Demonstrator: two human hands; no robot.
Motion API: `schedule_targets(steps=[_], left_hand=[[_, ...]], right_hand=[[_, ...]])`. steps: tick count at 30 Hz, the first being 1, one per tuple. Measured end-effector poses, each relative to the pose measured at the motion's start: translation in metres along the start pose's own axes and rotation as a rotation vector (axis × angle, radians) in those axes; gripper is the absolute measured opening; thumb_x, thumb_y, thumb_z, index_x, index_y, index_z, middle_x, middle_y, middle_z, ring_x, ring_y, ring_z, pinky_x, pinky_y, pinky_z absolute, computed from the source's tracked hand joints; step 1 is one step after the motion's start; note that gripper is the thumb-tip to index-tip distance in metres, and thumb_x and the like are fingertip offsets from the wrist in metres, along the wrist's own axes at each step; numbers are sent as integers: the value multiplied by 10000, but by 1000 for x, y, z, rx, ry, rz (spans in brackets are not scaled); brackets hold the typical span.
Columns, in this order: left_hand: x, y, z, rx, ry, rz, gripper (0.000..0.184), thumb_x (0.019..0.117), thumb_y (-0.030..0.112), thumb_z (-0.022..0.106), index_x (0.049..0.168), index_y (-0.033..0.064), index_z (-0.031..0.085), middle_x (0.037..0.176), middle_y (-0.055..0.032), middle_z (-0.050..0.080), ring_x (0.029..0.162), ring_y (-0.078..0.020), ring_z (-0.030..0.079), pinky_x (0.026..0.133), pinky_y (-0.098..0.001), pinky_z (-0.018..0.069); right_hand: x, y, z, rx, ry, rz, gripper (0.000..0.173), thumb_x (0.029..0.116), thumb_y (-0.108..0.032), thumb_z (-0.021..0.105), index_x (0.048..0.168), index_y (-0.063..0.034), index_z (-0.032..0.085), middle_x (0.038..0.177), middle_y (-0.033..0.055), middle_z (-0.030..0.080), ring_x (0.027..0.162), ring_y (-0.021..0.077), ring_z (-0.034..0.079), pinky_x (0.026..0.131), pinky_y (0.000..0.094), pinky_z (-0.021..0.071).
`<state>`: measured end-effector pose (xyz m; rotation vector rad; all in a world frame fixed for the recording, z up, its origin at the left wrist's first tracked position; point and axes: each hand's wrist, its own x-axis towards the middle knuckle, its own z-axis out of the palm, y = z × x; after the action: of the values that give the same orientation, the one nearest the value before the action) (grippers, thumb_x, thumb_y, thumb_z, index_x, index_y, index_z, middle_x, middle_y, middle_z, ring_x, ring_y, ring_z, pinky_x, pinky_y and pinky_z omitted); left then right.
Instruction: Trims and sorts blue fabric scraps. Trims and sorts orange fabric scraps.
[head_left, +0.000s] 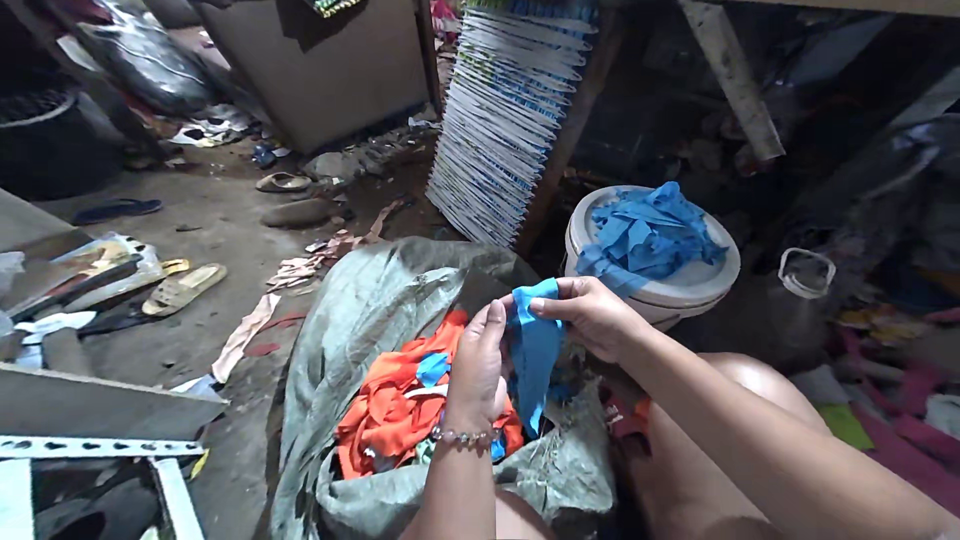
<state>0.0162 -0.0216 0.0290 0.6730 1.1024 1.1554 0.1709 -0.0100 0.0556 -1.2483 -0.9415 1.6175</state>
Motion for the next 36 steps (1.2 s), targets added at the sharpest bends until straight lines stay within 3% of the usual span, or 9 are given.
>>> schedule_targets(steps=[4,9,14,17,19,23,29,34,36], left_hand=[[0,1,1,-67,8,38,259,1083,113,456,1085,-15,681,939,-128,717,834,-195,714,759,-341,609],[-3,5,-3,-229,-127,-102,247,1070,88,466,1224,3,638,1025,-129,720,900,-200,717,826,-339,600],[-5,5,-3,-395,-47,-232,177,1030,88,546,955,27,694,842,-68,722,727,-113,704,698,-246,604],[-4,-1,-4,-499,-64,-283,207,1029,183,575,931,43,691,848,-66,719,752,-132,715,706,-276,616],[-5,-3,-6,-566,-116,-290,162,1017,145,585,960,36,691,877,-93,715,777,-168,717,730,-313,622],[-6,0,-5,-448,-137,-227,154,1045,141,539,1054,61,671,936,-109,720,811,-191,729,726,-348,629],[2,-1,0,-212,-21,-128,126,1026,94,570,1101,46,660,928,-103,708,772,-175,705,701,-328,610],[3,-7,1,-164,-28,12,140,1025,17,538,1095,23,659,930,-81,716,787,-140,700,728,-287,599],[2,-7,2,-171,-46,50,175,1017,-27,512,1064,27,671,898,-74,719,733,-115,688,648,-248,582]], right_hand=[[-4,5,-5,-160,21,-172,80,956,-15,671,1021,9,709,847,74,721,717,108,675,687,264,577],[-6,-1,-2,-90,5,-156,79,967,-4,643,1016,11,703,858,70,717,729,99,673,698,254,577],[-5,-7,1,-4,-8,-136,92,967,21,623,1034,20,686,858,64,719,750,100,692,713,261,594],[-5,-9,2,16,-31,-155,91,967,24,616,1030,19,681,863,70,722,757,103,698,720,268,601],[-5,-12,2,22,-33,-163,88,960,36,620,1021,17,679,857,66,720,753,99,697,718,262,601],[-5,-8,-1,11,-28,-161,84,946,46,638,1010,20,685,848,66,724,744,96,697,709,259,602],[0,0,-8,-93,102,-323,81,941,16,662,994,20,723,848,67,732,731,90,690,701,259,595],[-15,-4,-2,-36,-160,-280,150,969,21,599,1059,0,718,878,54,739,748,87,697,707,267,605],[-14,0,1,-37,-215,-260,142,989,-19,595,1044,-16,726,865,40,734,744,72,690,707,254,599]])
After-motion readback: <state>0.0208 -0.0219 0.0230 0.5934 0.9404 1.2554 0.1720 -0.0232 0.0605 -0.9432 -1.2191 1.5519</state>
